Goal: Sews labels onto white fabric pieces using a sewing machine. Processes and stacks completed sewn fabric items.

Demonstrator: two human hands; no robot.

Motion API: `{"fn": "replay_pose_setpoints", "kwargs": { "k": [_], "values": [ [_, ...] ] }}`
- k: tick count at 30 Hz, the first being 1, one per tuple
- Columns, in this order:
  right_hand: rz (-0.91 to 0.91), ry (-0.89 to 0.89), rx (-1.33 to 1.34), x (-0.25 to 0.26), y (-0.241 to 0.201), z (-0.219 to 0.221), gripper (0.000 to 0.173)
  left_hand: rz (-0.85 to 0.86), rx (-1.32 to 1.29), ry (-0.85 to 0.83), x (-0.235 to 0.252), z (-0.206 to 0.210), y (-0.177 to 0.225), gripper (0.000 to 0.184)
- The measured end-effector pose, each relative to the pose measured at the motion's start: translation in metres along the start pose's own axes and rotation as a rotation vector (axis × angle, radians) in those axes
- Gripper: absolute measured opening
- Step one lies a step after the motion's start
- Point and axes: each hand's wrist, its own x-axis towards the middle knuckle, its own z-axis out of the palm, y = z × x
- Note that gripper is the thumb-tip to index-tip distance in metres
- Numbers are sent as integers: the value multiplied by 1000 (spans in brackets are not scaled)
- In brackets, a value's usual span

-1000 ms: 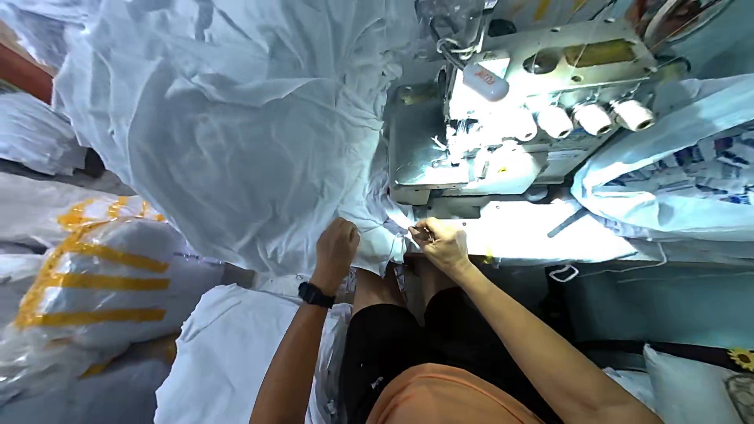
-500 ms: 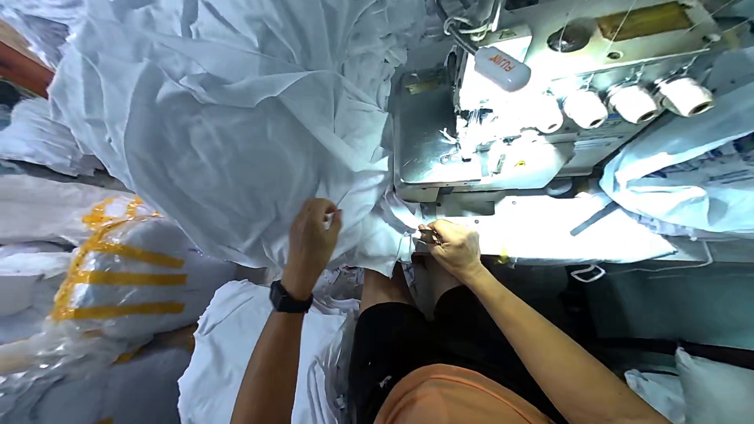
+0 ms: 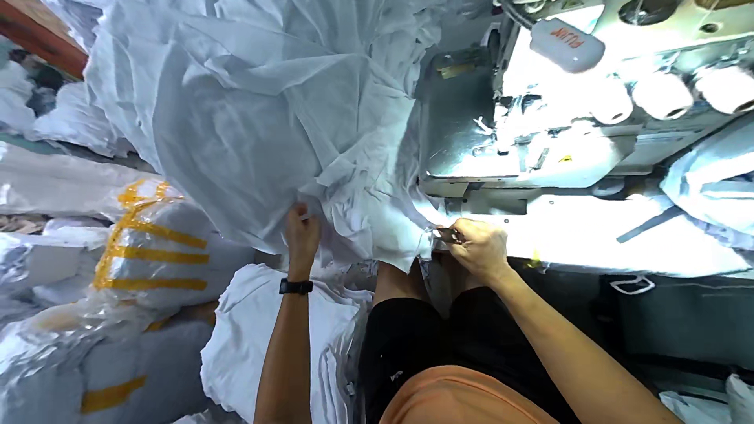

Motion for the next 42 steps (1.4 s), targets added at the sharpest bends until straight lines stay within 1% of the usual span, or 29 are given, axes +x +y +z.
{"fn": "replay_pose_setpoints", "kwargs": {
  "k": [1, 2, 4, 5, 7, 9, 10, 12, 14, 16, 17, 18, 20, 21, 22, 24, 25, 27, 28, 30, 31, 32, 34, 35, 37, 39, 40, 41, 42],
  "values": [
    [23, 1, 38, 3, -4, -2, 28, 30, 7, 47, -4, -4, 0, 49],
    [37, 2, 97, 6, -11, -3, 25, 81, 13, 113, -10, -6, 5, 45],
    [-11, -20, 229, 15, -34, -1, 11, 240, 51, 183, -21, -6, 23, 31],
    [-70, -44, 286, 20, -48, 3, 10, 330, 90, 160, -25, -5, 32, 25],
    [-192, -129, 333, 32, -76, 18, 18, 436, 214, 69, -24, -1, 48, 22],
    [-239, -275, 304, 43, -97, 36, 30, 377, 317, -48, -10, 4, 56, 27],
    [-226, -368, 252, 48, -105, 42, 32, 348, 353, -75, 1, 7, 57, 30],
    [-162, -556, 136, 59, -116, 43, 23, 353, 438, -110, 28, 13, 62, 33],
    [-100, -601, 126, 66, -119, 34, 19, 380, 551, -201, 45, 14, 75, 28],
    [-46, -564, 207, 72, -115, 29, 20, 294, 660, -358, 52, 11, 95, 32],
    [-33, -579, 233, 75, -112, 28, 25, 255, 694, -400, 54, 10, 101, 33],
    [-28, -641, 246, 79, -111, 28, 30, 231, 720, -421, 57, 11, 105, 34],
    [-57, -804, 289, 83, -109, 28, 25, 188, 781, -471, 61, 10, 113, 33],
    [-91, -828, 334, 82, -108, 29, 23, 174, 780, -488, 61, 8, 119, 32],
    [-124, -788, 405, 79, -105, 28, 20, 177, 726, -485, 59, 4, 127, 31],
    [-135, -589, 636, 70, -98, 24, 15, 238, 487, -435, 52, -6, 146, 30],
    [-108, -481, 765, 68, -96, 18, 14, 293, 334, -393, 50, -10, 156, 27],
    [-8, -285, 987, 67, -93, 4, 12, 451, 55, -331, 53, -10, 172, 13],
    [74, -242, 1070, 68, -91, -8, 13, 556, 3, -322, 55, -5, 181, 15],
    [231, -185, 1130, 69, -82, -30, 14, 842, 119, -296, 63, 11, 196, 23],
    [293, -170, 1125, 68, -74, -38, 14, 971, 203, -278, 69, 23, 200, 23],
    [342, -159, 1110, 66, -66, -45, 15, 1064, 271, -266, 76, 35, 202, 20],
    [433, -154, 1084, 60, -50, -59, 15, 1162, 293, -263, 88, 55, 206, 14],
    [474, -152, 1086, 57, -44, -66, 14, 1161, 255, -301, 91, 60, 209, 12],
    [513, -133, 1092, 49, -33, -75, 11, 1084, 122, -427, 89, 66, 214, 11],
    [496, -100, 1100, 40, -23, -79, 10, 947, -47, -528, 79, 72, 216, 7],
    [481, -86, 1111, 36, -18, -79, 11, 886, -133, -634, 76, 76, 217, 9],
    [465, -79, 1131, 32, -13, -79, 11, 844, -172, -704, 74, 78, 219, 9],
    [447, -73, 1152, 29, -9, -79, 11, 819, -179, -727, 72, 79, 222, 8]
  ]
}}
